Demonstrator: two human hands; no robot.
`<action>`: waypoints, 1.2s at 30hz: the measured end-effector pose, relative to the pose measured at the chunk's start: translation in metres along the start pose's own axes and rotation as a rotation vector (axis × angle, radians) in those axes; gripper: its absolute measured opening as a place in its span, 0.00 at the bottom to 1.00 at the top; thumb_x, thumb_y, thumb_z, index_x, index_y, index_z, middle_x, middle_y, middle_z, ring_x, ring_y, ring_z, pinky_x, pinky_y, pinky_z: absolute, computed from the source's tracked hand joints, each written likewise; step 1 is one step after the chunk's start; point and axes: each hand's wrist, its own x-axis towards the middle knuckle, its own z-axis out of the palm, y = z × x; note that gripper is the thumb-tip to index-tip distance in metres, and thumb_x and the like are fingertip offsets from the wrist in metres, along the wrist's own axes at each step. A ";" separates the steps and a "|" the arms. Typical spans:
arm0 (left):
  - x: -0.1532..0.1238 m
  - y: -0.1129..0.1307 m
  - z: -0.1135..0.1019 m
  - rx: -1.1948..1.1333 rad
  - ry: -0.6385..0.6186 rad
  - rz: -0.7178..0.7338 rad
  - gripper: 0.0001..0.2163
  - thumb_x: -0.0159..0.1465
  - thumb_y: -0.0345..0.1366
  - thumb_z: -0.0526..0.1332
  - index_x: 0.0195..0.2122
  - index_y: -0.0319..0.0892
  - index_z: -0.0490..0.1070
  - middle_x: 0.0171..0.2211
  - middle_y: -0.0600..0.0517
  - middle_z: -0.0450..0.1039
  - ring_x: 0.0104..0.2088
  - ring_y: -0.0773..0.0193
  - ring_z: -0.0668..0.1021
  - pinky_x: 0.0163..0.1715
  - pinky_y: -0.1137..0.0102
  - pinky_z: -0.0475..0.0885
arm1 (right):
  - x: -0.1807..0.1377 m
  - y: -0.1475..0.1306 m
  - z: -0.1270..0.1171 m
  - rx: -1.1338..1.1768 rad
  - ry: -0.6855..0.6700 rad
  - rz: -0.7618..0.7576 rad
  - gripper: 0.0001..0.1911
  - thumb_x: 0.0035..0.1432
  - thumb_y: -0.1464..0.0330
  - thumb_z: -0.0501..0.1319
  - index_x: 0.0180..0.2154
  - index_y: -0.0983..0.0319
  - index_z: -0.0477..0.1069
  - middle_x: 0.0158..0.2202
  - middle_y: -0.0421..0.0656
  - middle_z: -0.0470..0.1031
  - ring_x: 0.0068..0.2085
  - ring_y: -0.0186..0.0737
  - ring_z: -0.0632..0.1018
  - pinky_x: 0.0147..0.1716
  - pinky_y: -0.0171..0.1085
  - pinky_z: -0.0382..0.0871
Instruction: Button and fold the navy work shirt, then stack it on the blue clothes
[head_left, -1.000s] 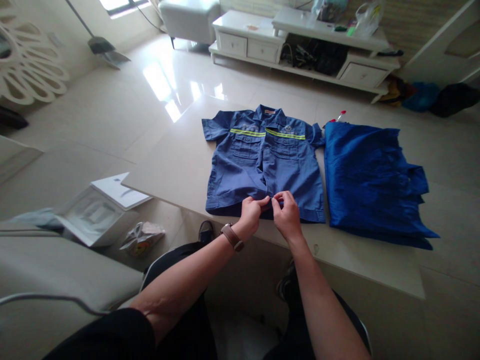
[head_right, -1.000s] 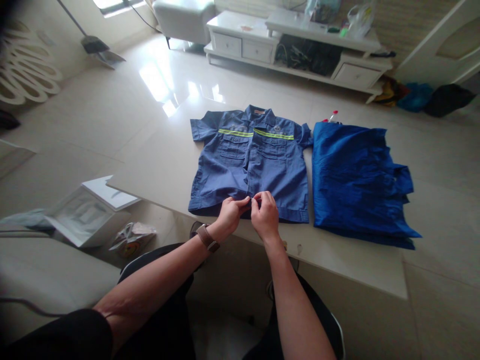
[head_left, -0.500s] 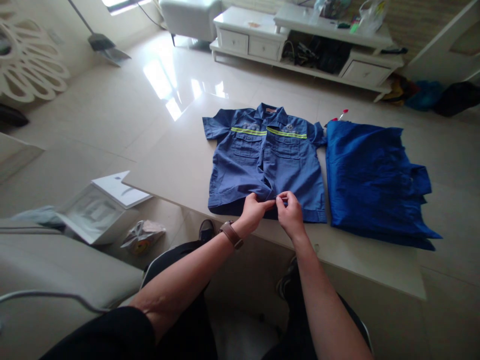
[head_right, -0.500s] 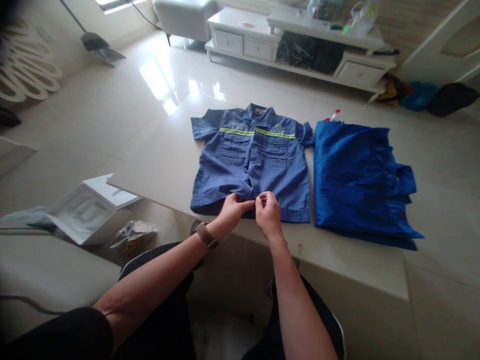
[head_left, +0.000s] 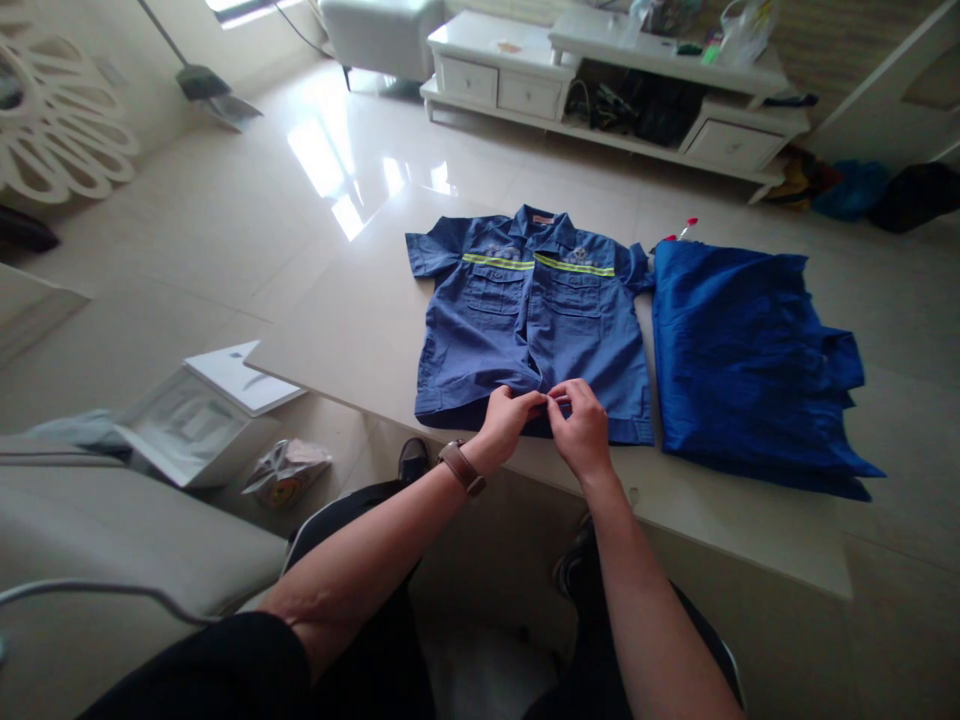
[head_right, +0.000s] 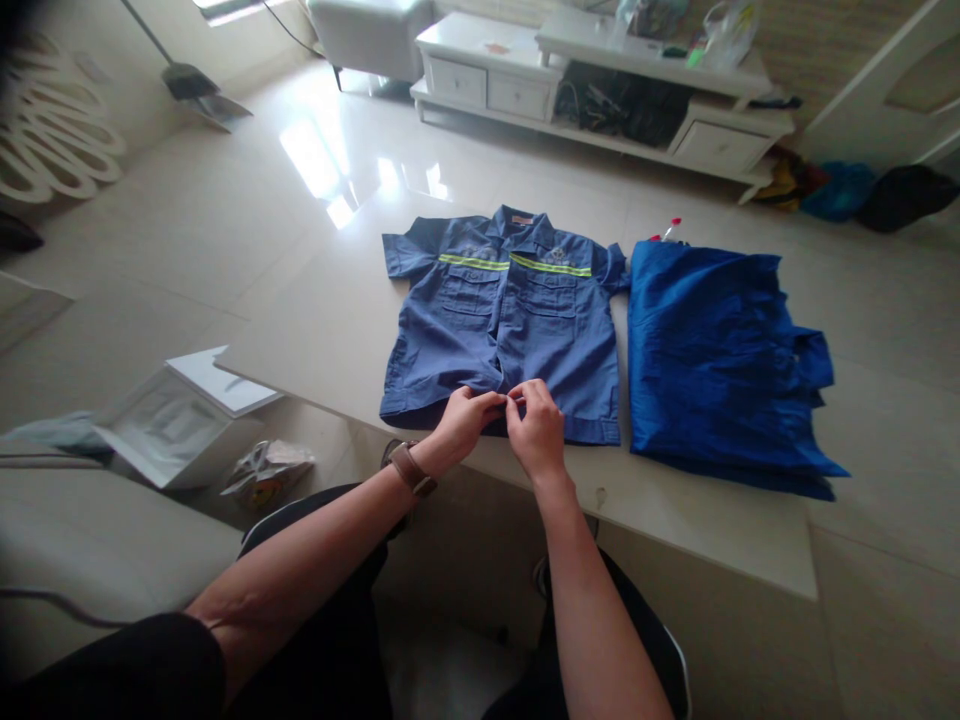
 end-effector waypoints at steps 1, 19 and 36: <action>0.000 0.000 0.000 -0.011 -0.003 -0.008 0.13 0.48 0.25 0.75 0.27 0.38 0.70 0.27 0.51 0.76 0.30 0.64 0.78 0.41 0.64 0.76 | 0.000 0.000 0.001 -0.005 0.001 -0.001 0.04 0.64 0.68 0.57 0.34 0.57 0.68 0.38 0.44 0.74 0.37 0.43 0.78 0.41 0.43 0.72; 0.004 0.014 -0.002 0.250 -0.120 0.312 0.11 0.47 0.24 0.75 0.27 0.39 0.75 0.28 0.52 0.78 0.31 0.63 0.77 0.37 0.70 0.71 | 0.008 0.018 0.014 0.375 0.072 0.332 0.15 0.53 0.54 0.64 0.32 0.59 0.72 0.33 0.42 0.75 0.37 0.44 0.75 0.43 0.44 0.69; -0.014 -0.001 0.000 0.366 -0.113 0.233 0.19 0.57 0.47 0.74 0.21 0.42 0.69 0.18 0.51 0.74 0.20 0.66 0.76 0.22 0.73 0.66 | 0.011 0.027 0.003 0.519 0.204 0.482 0.20 0.49 0.50 0.68 0.33 0.59 0.71 0.29 0.39 0.73 0.32 0.40 0.72 0.36 0.40 0.65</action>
